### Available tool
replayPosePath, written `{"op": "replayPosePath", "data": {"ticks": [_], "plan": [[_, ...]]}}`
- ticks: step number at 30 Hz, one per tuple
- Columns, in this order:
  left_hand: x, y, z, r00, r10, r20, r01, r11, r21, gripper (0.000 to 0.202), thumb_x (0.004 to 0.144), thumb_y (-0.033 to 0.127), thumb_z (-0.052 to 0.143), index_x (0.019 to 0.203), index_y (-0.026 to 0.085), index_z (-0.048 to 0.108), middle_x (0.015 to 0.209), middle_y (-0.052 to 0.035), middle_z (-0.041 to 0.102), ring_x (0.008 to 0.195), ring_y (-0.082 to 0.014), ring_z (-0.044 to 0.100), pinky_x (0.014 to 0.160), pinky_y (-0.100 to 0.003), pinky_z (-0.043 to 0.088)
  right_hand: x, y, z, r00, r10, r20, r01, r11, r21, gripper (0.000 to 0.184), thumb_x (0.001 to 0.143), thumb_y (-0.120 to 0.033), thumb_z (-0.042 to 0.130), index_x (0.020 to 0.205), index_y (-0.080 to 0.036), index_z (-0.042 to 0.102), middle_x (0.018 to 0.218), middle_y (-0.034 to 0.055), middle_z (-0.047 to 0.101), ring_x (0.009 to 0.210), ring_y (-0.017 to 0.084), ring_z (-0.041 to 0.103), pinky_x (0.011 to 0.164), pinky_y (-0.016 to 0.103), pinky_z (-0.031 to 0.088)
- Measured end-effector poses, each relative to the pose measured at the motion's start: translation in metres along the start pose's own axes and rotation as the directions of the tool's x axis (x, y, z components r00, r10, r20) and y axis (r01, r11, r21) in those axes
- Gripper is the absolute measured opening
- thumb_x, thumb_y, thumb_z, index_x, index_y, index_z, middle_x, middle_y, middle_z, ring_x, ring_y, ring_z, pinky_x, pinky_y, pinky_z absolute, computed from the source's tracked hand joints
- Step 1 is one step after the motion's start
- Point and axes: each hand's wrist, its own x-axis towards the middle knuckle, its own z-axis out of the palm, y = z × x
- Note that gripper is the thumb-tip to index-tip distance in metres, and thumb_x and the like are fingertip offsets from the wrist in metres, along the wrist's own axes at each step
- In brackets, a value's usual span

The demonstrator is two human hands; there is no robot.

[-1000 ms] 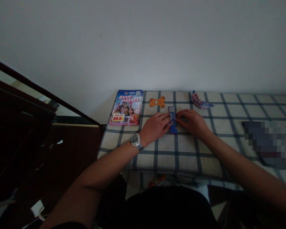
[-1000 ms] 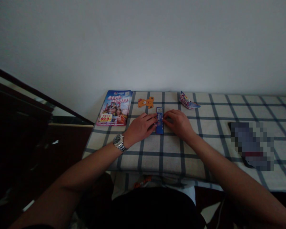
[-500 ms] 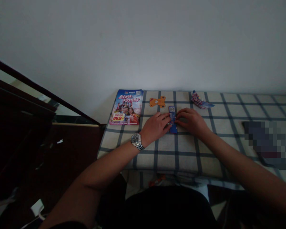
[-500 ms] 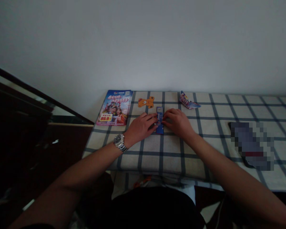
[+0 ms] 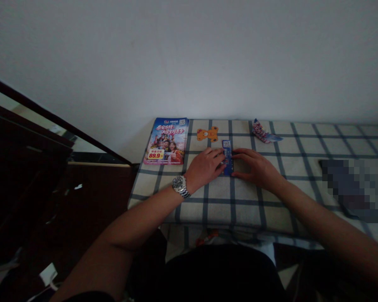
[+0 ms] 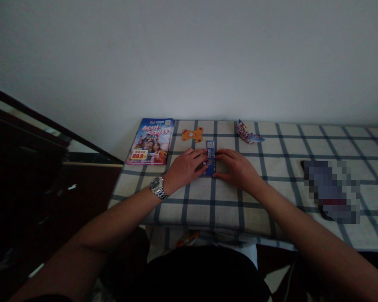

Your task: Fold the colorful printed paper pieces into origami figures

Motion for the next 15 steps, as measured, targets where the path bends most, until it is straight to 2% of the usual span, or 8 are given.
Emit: {"op": "replayPosePath", "data": {"ticks": [4,7,13,15], "plan": [[0.000,-0.001,0.000,1.000,0.003,0.006,-0.003,1.000,0.001,0.028,0.107,0.035,0.058,0.123,0.015,0.068,0.142,-0.0105,0.064,0.113,-0.0259,0.059,0.101,-0.043,0.054,-0.001,0.002,-0.002,1.000,-0.004,0.008,0.004,0.999,0.046,0.048,0.089,-0.040,0.079,0.134,-0.026,0.068,0.145,0.0135,0.065,0.134,0.036,0.063,0.114,0.059,0.053],[0.000,-0.001,0.002,1.000,0.002,0.006,-0.002,1.000,-0.002,0.027,0.107,0.035,0.058,0.124,0.016,0.068,0.145,-0.0102,0.063,0.113,-0.0256,0.058,0.102,-0.042,0.053,0.001,0.005,-0.004,1.000,0.016,0.016,-0.017,0.994,0.106,0.035,0.097,-0.036,0.070,0.131,-0.026,0.070,0.144,0.0120,0.067,0.134,0.033,0.064,0.115,0.056,0.051],[-0.001,-0.002,0.004,1.000,0.005,-0.008,-0.005,1.000,-0.003,0.028,0.107,0.036,0.057,0.122,0.016,0.068,0.144,-0.0096,0.064,0.113,-0.0259,0.058,0.102,-0.043,0.053,0.017,0.011,0.001,0.994,0.072,-0.089,-0.064,0.994,0.083,0.008,0.097,-0.029,0.069,0.101,-0.024,0.074,0.116,0.0088,0.078,0.109,0.030,0.072,0.101,0.050,0.056],[-0.001,-0.002,0.004,1.000,0.007,-0.004,-0.007,1.000,0.002,0.028,0.107,0.036,0.057,0.123,0.016,0.068,0.144,-0.0099,0.064,0.113,-0.0259,0.058,0.102,-0.043,0.053,0.024,0.011,0.005,0.989,0.089,-0.117,-0.083,0.995,0.051,0.007,0.095,-0.029,0.071,0.093,-0.023,0.073,0.108,0.0089,0.078,0.101,0.030,0.072,0.096,0.048,0.056]]}}
